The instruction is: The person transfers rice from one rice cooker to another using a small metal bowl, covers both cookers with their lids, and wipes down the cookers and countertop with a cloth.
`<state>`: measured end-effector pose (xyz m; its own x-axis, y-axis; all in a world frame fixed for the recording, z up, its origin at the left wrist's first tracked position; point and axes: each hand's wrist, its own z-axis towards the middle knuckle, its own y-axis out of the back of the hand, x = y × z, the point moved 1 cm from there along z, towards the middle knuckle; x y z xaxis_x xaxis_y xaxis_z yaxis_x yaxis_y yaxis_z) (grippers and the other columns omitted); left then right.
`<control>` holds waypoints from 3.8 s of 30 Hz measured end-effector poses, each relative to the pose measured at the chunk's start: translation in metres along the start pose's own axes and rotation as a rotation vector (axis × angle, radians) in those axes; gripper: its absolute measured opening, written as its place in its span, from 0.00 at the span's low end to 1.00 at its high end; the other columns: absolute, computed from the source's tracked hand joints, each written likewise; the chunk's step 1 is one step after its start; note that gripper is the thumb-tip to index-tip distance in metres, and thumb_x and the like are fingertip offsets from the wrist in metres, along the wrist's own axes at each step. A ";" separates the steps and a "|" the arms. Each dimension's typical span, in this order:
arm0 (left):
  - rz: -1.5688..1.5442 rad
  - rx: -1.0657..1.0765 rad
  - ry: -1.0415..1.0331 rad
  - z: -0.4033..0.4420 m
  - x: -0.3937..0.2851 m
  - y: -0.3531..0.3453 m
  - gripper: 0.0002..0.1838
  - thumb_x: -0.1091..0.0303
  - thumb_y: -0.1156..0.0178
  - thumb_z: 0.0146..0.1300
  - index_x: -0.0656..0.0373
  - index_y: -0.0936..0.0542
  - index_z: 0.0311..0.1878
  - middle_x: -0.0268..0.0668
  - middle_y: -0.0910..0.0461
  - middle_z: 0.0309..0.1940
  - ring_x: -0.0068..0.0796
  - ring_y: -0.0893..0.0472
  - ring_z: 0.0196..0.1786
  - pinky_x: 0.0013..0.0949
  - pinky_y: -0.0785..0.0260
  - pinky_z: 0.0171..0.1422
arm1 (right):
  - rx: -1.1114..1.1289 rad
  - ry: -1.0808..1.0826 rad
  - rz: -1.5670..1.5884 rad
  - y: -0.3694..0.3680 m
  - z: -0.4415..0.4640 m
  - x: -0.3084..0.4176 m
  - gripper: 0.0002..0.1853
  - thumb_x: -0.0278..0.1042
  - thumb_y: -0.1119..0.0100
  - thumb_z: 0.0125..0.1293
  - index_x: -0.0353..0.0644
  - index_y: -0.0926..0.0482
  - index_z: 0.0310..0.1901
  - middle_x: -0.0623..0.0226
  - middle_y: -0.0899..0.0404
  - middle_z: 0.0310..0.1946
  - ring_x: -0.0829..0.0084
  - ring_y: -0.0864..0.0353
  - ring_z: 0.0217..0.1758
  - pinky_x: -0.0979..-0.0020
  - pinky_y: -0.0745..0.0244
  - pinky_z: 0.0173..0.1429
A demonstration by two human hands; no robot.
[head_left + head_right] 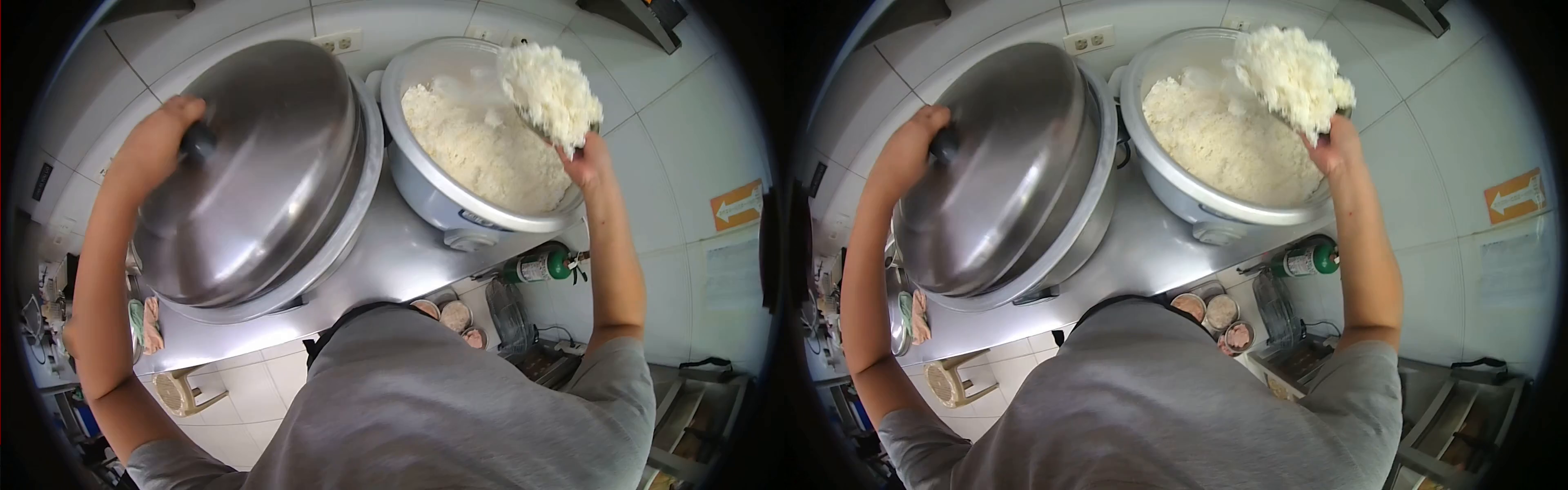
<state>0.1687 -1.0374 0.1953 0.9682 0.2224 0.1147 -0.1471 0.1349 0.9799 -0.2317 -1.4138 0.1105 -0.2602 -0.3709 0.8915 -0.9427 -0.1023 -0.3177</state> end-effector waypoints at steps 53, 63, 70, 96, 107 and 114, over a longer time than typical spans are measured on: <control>0.189 0.044 -0.125 0.006 -0.021 -0.026 0.13 0.87 0.49 0.46 0.62 0.32 0.36 0.42 0.28 0.40 0.45 0.28 0.51 0.41 0.34 0.57 | 0.291 0.087 -0.191 0.042 0.066 0.031 0.07 0.17 0.52 0.53 0.25 0.29 0.34 0.53 0.24 0.30 0.61 0.19 0.29 0.71 0.15 0.29; -0.240 -0.179 -0.091 0.011 -0.149 0.019 0.32 0.86 0.44 0.44 0.59 0.29 0.58 0.44 0.29 0.57 0.46 0.33 0.65 0.42 0.42 0.70 | 0.146 1.199 -1.357 -0.090 0.069 -0.030 0.38 0.17 0.56 0.54 0.57 0.42 0.69 0.51 0.33 0.62 0.48 0.20 0.44 0.62 0.24 0.50; -0.540 -0.255 -0.101 0.042 -0.307 -0.114 0.37 0.55 0.36 0.55 0.62 0.36 0.64 0.49 0.44 0.68 0.49 0.51 0.74 0.55 0.59 0.75 | 0.737 1.288 -1.682 -0.097 0.025 -0.057 0.40 0.16 0.51 0.51 0.62 0.37 0.66 0.53 0.33 0.64 0.52 0.18 0.37 0.61 0.21 0.40; -0.543 -0.462 -0.070 0.058 -0.315 -0.170 0.32 0.48 0.34 0.48 0.58 0.29 0.53 0.45 0.37 0.60 0.52 0.43 0.68 0.64 0.58 0.70 | 0.734 1.257 -1.440 0.005 -0.003 0.019 0.37 0.17 0.51 0.53 0.56 0.37 0.66 0.52 0.29 0.59 0.50 0.22 0.51 0.61 0.25 0.53; -0.547 -0.439 -0.061 0.056 -0.315 -0.161 0.32 0.48 0.35 0.51 0.59 0.29 0.54 0.47 0.38 0.63 0.51 0.44 0.70 0.63 0.59 0.71 | 0.269 0.971 -1.248 -0.058 0.096 -0.038 0.39 0.16 0.53 0.53 0.59 0.38 0.68 0.44 0.23 0.48 0.52 0.19 0.42 0.62 0.24 0.44; -0.568 -0.417 -0.051 0.054 -0.314 -0.154 0.32 0.47 0.34 0.48 0.60 0.27 0.51 0.45 0.35 0.57 0.50 0.42 0.68 0.61 0.57 0.71 | 0.123 1.077 -1.837 -0.052 0.091 0.010 0.35 0.20 0.58 0.58 0.57 0.43 0.69 0.45 0.34 0.61 0.49 0.20 0.46 0.58 0.24 0.49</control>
<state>-0.1014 -1.1802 0.0170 0.9250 -0.0360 -0.3781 0.3280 0.5779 0.7473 -0.1658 -1.4964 0.1067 0.6771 0.7303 -0.0902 -0.1966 0.2977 0.9342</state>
